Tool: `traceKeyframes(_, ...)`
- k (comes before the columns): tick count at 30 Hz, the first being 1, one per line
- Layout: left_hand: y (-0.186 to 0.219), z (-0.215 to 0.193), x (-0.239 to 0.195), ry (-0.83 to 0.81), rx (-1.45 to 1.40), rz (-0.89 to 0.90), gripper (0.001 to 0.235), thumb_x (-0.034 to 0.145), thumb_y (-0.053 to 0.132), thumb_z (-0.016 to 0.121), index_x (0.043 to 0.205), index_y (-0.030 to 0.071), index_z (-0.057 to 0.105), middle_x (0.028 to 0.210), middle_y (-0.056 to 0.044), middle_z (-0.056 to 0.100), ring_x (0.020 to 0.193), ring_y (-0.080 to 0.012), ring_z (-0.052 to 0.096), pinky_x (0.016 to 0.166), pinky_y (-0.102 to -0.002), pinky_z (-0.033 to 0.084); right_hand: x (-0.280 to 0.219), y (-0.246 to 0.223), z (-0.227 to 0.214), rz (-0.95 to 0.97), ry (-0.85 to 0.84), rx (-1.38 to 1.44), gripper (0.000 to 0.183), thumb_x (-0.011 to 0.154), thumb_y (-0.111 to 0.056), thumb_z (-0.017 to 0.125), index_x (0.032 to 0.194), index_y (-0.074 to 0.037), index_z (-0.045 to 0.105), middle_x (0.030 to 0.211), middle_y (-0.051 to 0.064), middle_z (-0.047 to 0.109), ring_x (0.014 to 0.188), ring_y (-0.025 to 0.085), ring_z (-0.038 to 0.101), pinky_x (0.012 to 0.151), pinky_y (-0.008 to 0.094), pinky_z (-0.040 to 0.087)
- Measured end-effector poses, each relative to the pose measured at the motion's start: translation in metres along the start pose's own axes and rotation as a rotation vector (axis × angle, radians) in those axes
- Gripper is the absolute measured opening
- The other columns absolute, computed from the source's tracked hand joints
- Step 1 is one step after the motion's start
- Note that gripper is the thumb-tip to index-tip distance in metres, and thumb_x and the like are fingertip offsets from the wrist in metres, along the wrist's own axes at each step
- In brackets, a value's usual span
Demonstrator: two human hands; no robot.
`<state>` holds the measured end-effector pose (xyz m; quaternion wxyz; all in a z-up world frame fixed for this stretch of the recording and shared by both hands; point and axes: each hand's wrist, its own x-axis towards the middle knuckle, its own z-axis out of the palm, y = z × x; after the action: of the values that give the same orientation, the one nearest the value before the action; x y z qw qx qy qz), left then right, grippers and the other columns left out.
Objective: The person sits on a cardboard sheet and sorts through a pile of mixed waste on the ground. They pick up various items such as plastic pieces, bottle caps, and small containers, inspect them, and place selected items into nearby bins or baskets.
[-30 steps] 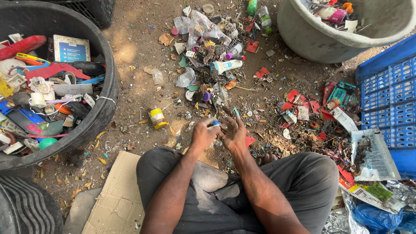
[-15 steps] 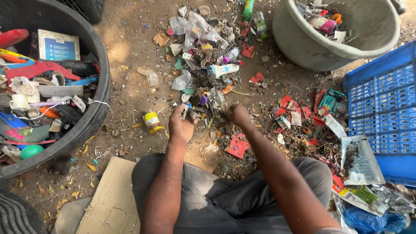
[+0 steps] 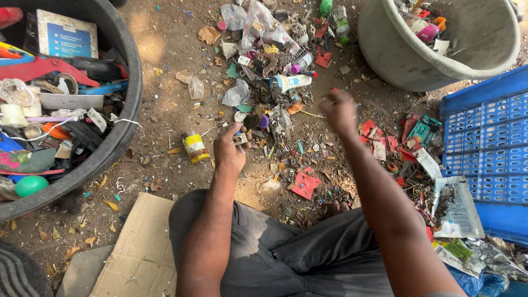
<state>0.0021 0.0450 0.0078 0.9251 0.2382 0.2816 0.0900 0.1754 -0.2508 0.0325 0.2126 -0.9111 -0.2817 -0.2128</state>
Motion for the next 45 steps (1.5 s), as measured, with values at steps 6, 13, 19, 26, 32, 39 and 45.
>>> traceKeyframes(6,-0.006,-0.018,0.009,0.175,0.169,0.04,0.015,0.089,0.011,0.075,0.1,0.004,0.067,0.081,-0.007,0.068,0.057,-0.0152,0.061,0.04,-0.028,0.044,-0.094,-0.093,0.075,0.304,-0.923,-0.087,0.086,0.083,-0.042,0.082,0.155,-0.016,0.043,0.16,0.019,0.027,0.143,0.04,0.035,0.107,0.057,0.036)
traceKeyframes(13,-0.006,-0.001,0.0,0.111,0.251,0.04,0.015,0.089,0.012,0.073,0.101,0.005,0.067,0.081,-0.005,0.066,0.059,-0.0129,0.061,0.04,-0.025,0.044,-0.107,-0.008,-0.027,0.268,-1.243,-0.294,0.061,0.098,-0.016,0.059,0.155,-0.028,0.043,0.163,0.006,0.037,0.109,0.026,0.071,0.089,0.04,0.065)
traceKeyframes(19,-0.011,0.0,-0.004,0.112,0.346,0.02,0.014,0.09,0.012,0.073,0.101,0.006,0.067,0.083,-0.005,0.068,0.061,-0.0125,0.062,0.042,-0.025,0.047,-0.134,-0.021,-0.005,0.452,-1.08,-0.149,0.041,0.1,-0.031,0.062,0.139,-0.023,0.06,0.135,0.009,0.066,0.097,0.023,0.071,0.084,0.04,0.061)
traceKeyframes(26,-0.006,-0.015,-0.012,-0.048,0.21,-0.102,0.026,0.092,0.032,0.068,0.096,0.006,0.067,0.082,-0.009,0.068,0.064,-0.0215,0.065,0.046,-0.035,0.052,-0.124,-0.097,0.017,0.345,-0.963,-0.164,0.031,0.102,-0.029,0.055,0.126,-0.013,0.066,0.118,0.016,0.068,0.089,0.031,0.073,0.076,0.046,0.061)
traceKeyframes(32,-0.029,0.003,-0.013,-0.066,0.242,-0.409,0.038,0.089,0.046,0.067,0.095,0.008,0.069,0.084,-0.01,0.068,0.069,-0.0264,0.068,0.056,-0.042,0.059,-0.088,-0.107,-0.032,0.276,-0.492,0.486,0.048,0.09,-0.03,0.072,0.13,-0.006,0.063,0.124,0.018,0.066,0.089,0.024,0.075,0.074,0.038,0.066)
traceKeyframes(39,0.006,-0.026,-0.023,-0.237,0.024,-0.396,0.024,0.09,0.028,0.081,0.095,0.011,0.066,0.088,-0.008,0.069,0.07,-0.0193,0.065,0.049,-0.028,0.048,-0.127,-0.07,0.023,0.402,-0.605,0.202,0.036,0.094,-0.032,0.075,0.121,-0.008,0.072,0.117,0.016,0.075,0.097,0.027,0.074,0.089,0.043,0.059)
traceKeyframes(45,0.226,-0.021,-0.109,-0.297,-0.492,0.312,0.062,0.081,0.049,0.072,0.129,0.012,0.061,0.115,-0.013,0.069,0.103,-0.0337,0.071,0.082,-0.042,0.063,-0.146,-0.091,0.057,0.251,-0.899,0.146,0.029,0.101,-0.032,0.061,0.126,-0.02,0.071,0.11,0.01,0.077,0.092,0.028,0.075,0.086,0.044,0.06)
